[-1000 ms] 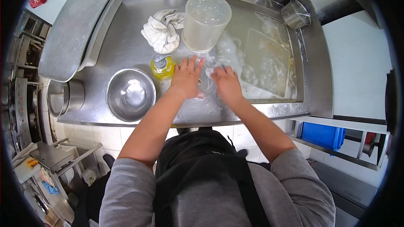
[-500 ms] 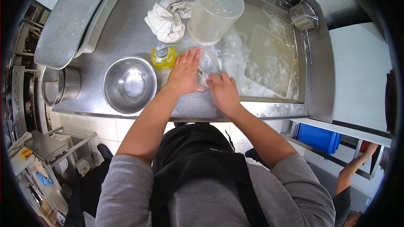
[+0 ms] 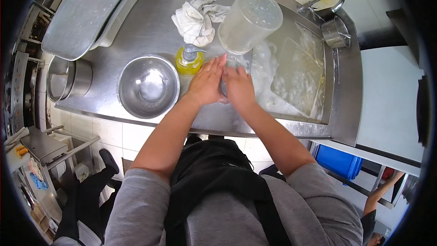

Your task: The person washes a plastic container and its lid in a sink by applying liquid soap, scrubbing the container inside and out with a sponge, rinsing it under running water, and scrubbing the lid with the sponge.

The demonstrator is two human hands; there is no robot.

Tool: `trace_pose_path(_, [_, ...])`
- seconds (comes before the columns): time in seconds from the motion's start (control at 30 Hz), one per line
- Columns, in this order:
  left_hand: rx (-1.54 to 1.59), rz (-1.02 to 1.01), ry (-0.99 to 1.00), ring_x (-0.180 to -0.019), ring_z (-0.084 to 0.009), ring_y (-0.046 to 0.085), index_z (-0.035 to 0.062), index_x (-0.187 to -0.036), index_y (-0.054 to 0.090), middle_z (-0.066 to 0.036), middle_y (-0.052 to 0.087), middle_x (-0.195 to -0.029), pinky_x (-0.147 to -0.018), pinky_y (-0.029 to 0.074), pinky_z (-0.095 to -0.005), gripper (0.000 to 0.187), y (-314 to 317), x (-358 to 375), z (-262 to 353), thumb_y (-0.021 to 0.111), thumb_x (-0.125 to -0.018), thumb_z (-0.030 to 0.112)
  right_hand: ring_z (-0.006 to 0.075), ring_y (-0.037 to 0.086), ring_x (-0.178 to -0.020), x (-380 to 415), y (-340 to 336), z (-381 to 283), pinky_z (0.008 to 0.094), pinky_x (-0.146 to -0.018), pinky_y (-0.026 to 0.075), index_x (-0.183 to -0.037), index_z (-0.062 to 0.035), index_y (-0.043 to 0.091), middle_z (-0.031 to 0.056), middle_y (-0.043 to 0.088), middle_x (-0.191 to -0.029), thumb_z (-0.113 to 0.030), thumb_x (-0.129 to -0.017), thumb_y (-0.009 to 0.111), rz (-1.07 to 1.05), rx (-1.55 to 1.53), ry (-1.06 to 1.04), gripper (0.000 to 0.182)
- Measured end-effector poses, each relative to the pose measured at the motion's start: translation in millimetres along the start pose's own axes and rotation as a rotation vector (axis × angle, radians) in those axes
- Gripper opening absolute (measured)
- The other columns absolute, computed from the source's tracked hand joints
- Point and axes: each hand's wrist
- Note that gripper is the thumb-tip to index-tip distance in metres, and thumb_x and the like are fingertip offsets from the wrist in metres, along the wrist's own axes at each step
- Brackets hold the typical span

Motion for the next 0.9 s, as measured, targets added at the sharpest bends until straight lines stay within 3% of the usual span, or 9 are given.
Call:
trace_pose_path(0.07, [-0.006, 0.007, 0.006, -0.138, -0.0351, 0.029, 0.0011, -0.149, 0.007, -0.022, 0.031, -0.148, -0.115, 0.025, -0.0407, 0.131, -1.2, -1.4, -0.2, 0.087, -0.054, 0.043, 0.0238, 0.052, -0.101, 37.6, -10.9, 4.8, 0.0430, -0.079, 0.045, -0.096, -0.0098, 0.067, 0.0009, 0.057, -0.104, -0.013, -0.078, 0.056, -0.094, -0.089, -0.143, 0.020])
trace_pose_path(0.17, [0.006, 0.034, 0.011, -0.138, -0.0354, 0.029, 0.0006, -0.149, 0.007, -0.022, 0.031, -0.147, -0.114, 0.025, -0.0408, 0.132, 2.3, -0.7, -1.0, 0.087, -0.054, 0.045, 0.0236, 0.052, -0.102, 39.7, -27.5, 30.6, 0.0428, -0.081, 0.045, -0.097, -0.0098, 0.067, 0.0004, 0.057, -0.105, -0.011, -0.078, 0.056, -0.141, 0.034, -0.101, 0.022])
trace_pose_path(0.33, [0.015, 0.010, -0.005, -0.138, -0.0352, 0.029, -0.0003, -0.149, 0.007, -0.022, 0.031, -0.148, -0.114, 0.025, -0.0406, 0.133, -4.8, -0.4, 2.9, 0.087, -0.054, 0.046, 0.0230, 0.051, -0.103, -23.9, -9.2, 24.8, 0.0422, -0.082, 0.044, -0.099, -0.0095, 0.067, -0.0006, 0.057, -0.107, -0.011, -0.077, 0.057, -0.068, 0.061, -0.091, 0.025])
trace_pose_path(0.57, [0.004, 0.020, -0.001, -0.139, -0.0347, 0.027, -0.0003, -0.149, 0.007, -0.021, 0.030, -0.148, -0.115, 0.024, -0.0401, 0.133, 0.0, 1.9, 0.8, 0.088, -0.054, 0.046, 0.0236, 0.052, -0.102, 25.8, -19.5, 41.5, 0.0441, -0.079, 0.046, -0.098, -0.0094, 0.067, -0.0003, 0.057, -0.105, -0.010, -0.078, 0.057, -0.102, 0.063, 0.016, 0.022])
trace_pose_path(0.7, [-0.009, 0.005, 0.005, -0.139, -0.0340, 0.027, -0.0003, -0.149, 0.008, -0.021, 0.030, -0.149, -0.116, 0.023, -0.0396, 0.132, -0.2, 1.0, 0.8, 0.087, -0.055, 0.047, 0.0249, 0.053, -0.100, -26.4, -10.2, 23.7, 0.0450, -0.082, 0.047, -0.096, -0.0087, 0.068, 0.0018, 0.057, -0.102, -0.009, -0.078, 0.057, -0.077, 0.095, -0.086, 0.021])
trace_pose_path(0.9, [-0.012, 0.002, 0.002, -0.140, -0.0338, 0.026, -0.0004, -0.149, 0.012, -0.020, 0.028, -0.150, -0.116, 0.022, -0.0395, 0.129, -0.3, 1.4, 0.2, 0.086, -0.055, 0.047, 0.0249, 0.052, -0.101, 42.0, -16.9, 37.8, 0.0443, -0.084, 0.047, -0.099, -0.0094, 0.068, 0.0013, 0.057, -0.101, -0.006, -0.076, 0.057, -0.113, 0.009, 0.066, 0.025])
Point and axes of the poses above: each hand's wrist, its own x-axis away from the middle knuckle, its own y-axis out of the palm, z = x × y
